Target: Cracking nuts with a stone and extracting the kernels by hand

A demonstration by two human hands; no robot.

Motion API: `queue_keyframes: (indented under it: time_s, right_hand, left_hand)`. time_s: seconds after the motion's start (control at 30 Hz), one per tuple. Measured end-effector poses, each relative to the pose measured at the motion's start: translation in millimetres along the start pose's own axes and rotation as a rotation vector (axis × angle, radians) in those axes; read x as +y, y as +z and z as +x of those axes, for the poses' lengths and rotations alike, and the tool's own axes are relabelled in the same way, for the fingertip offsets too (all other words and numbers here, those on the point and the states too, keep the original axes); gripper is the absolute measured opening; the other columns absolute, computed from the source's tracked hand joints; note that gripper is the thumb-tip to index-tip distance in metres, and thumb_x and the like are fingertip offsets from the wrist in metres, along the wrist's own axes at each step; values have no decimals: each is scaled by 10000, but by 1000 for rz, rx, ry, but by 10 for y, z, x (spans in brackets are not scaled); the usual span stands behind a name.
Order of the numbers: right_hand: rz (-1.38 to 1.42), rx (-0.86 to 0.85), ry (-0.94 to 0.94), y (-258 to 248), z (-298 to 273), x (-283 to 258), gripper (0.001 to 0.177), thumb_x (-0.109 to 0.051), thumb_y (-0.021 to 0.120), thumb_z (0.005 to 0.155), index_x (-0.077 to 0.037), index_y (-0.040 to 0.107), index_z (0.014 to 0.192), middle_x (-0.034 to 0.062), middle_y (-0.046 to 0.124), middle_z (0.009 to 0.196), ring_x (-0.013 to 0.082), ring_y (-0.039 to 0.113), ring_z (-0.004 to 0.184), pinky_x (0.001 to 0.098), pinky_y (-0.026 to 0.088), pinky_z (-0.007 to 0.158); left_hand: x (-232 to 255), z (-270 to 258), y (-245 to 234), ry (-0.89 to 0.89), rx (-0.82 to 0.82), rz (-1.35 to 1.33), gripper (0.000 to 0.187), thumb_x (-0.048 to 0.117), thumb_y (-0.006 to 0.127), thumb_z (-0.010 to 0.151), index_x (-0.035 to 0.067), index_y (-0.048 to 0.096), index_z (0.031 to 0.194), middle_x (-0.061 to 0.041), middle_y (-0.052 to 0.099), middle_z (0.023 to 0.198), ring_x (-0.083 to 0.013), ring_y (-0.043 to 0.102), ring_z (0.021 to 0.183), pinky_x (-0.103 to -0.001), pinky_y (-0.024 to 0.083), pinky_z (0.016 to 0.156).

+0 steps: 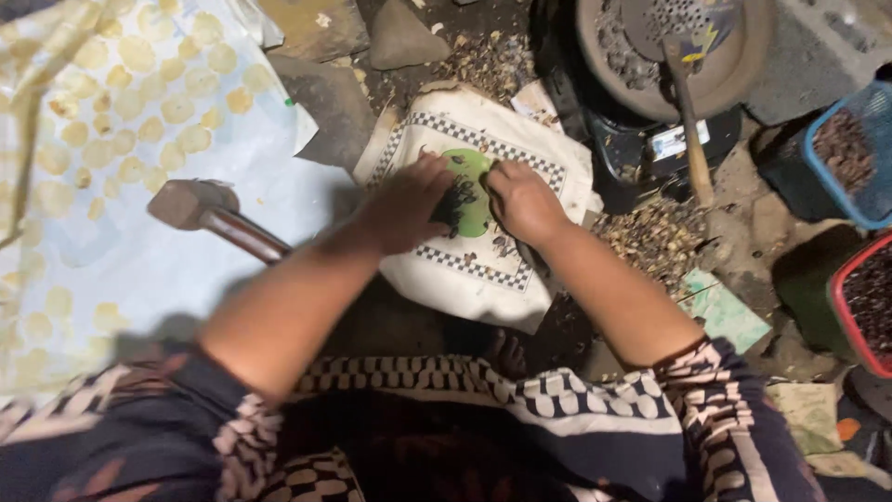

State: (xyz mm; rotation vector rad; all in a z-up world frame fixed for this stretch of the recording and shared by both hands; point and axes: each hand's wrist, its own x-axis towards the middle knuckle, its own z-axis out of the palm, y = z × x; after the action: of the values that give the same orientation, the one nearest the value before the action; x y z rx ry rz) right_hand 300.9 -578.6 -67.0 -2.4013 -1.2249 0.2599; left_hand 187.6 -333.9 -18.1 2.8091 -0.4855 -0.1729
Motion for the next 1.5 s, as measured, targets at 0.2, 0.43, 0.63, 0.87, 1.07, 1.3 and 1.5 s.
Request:
queue_keyframes:
  time_s: [0.2,0.43,0.63,0.87,1.07,1.3,1.5]
  right_hand:
    - [-169,99,291,-487,-594,-347,420,-368,710,905,-81,597,1189,181,529,1224,424,594,1114,493,542,874]
    - [72,-28,527,-499,-848,-547,730,-341,833,801,-177,505,1433,256,515,1159,534,618,1085,569,564,887]
    - [120,-78,647,-576,-646,-499,503,-438,593,982,-227,458,1418,285,614,1172,543,662,1014,624,545,882]
    - [167,-19,523,-693,-371,-608,479,-340,622,1014,-119,442,1399,332,606,1148,604,624,1028,660,522,882]
    - [-33,-153,326,-284,-329,-587,559,-429,557,1033,-135,410,1485,246,586,1152,556,665,993,625,572,849]
    - [241,-209,614,-475,-196,-528,477,-432,547,1025,-203,402,1417,307,653,1150,560,631,1088,615,509,965]
    - [-38,-296,464,-569,-281,-712,508,-451,529,1019,-222,405,1456,300,609,1189,537,675,1030,640,546,872]
  left_hand:
    - [79,319,565,-34,205,-174,701,383,784,781,89,549,1372,-128,548,1409,-342,438,1427,-630,229,1171]
    - [97,365,942,12,527,-260,193,218,791,839,177,682,993,24,591,1108,-221,540,1262,-384,456,1081]
    - [316,535,986,-207,437,-305,158,296,832,787,266,722,896,88,587,1017,-189,510,1175,-383,424,1013]
    - [332,401,938,-231,393,-202,350,333,803,806,264,674,1124,46,557,1187,-225,474,1261,-462,371,1070]
    - [258,364,894,-239,449,-233,166,182,692,883,214,724,1043,2,599,1066,-236,544,1128,-388,452,975]
    - [249,320,692,-258,492,-268,222,146,792,798,154,678,988,-14,577,1063,-254,553,1103,-376,480,962]
    - [252,495,846,-346,416,-317,157,267,856,783,228,780,915,15,634,1032,-248,563,1073,-419,466,1007]
